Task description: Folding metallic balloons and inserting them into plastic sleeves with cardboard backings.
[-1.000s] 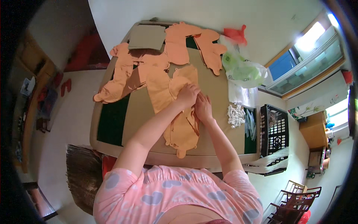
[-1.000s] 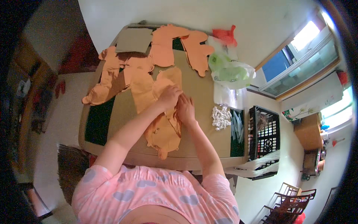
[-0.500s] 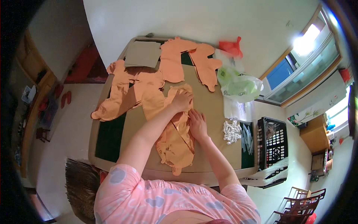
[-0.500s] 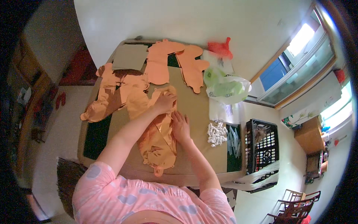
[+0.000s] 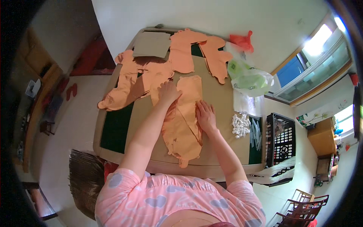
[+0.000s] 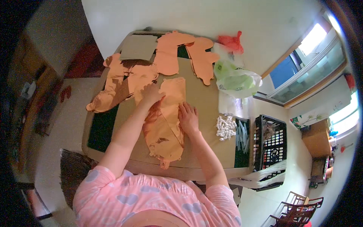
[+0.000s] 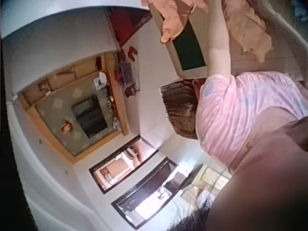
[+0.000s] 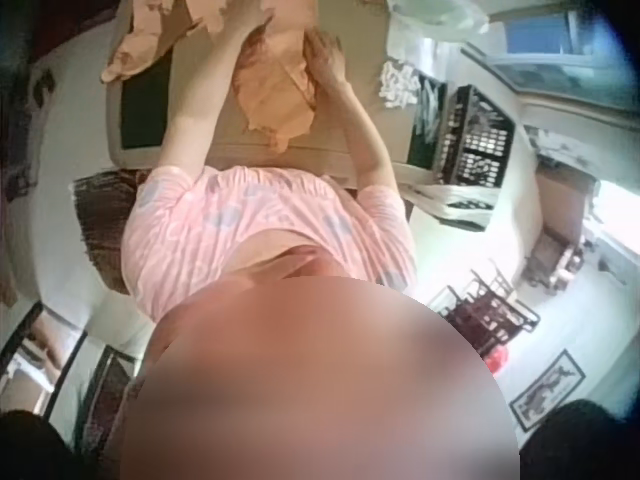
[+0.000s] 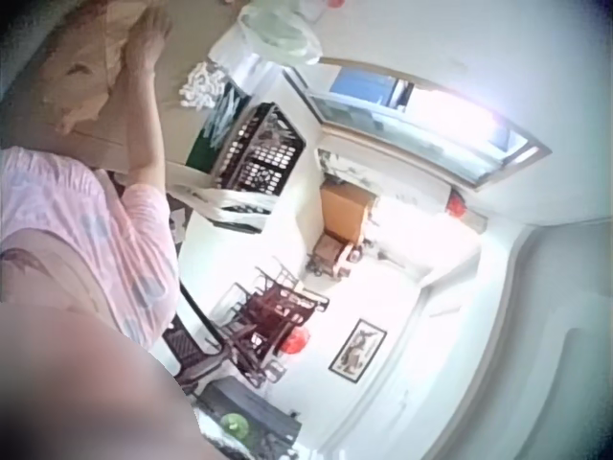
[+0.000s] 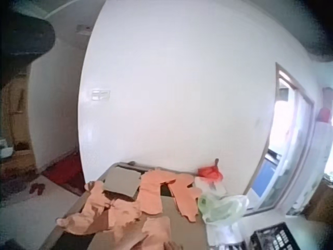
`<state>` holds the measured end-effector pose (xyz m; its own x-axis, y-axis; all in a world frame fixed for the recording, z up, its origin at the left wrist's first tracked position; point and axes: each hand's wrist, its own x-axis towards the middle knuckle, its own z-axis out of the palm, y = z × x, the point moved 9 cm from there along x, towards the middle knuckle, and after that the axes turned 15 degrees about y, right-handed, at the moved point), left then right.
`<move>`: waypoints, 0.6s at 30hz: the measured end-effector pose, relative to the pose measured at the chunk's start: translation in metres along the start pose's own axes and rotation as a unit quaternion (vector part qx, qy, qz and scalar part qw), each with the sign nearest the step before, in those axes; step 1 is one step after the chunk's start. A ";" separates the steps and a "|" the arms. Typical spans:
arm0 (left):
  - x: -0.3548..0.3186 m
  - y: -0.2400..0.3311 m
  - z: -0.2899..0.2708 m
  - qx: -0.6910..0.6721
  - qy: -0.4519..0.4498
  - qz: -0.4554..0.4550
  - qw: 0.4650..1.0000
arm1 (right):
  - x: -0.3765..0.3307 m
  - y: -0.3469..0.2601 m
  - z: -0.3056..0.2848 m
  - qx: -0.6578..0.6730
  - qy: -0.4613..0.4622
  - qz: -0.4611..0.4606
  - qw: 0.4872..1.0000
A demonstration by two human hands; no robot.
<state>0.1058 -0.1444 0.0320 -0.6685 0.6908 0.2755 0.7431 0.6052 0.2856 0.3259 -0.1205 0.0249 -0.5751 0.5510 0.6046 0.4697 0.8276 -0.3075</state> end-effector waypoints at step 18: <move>0.018 0.000 0.024 -0.125 -0.002 -0.041 0.991 | 0.001 -0.014 -0.001 -0.020 0.010 -0.041 0.999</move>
<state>0.0946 -0.1220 0.0152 -0.7255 0.6458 0.2379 0.6552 0.5424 0.5259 0.3192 -0.1313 0.0309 -0.5991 0.4792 0.6415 0.4477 0.8647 -0.2278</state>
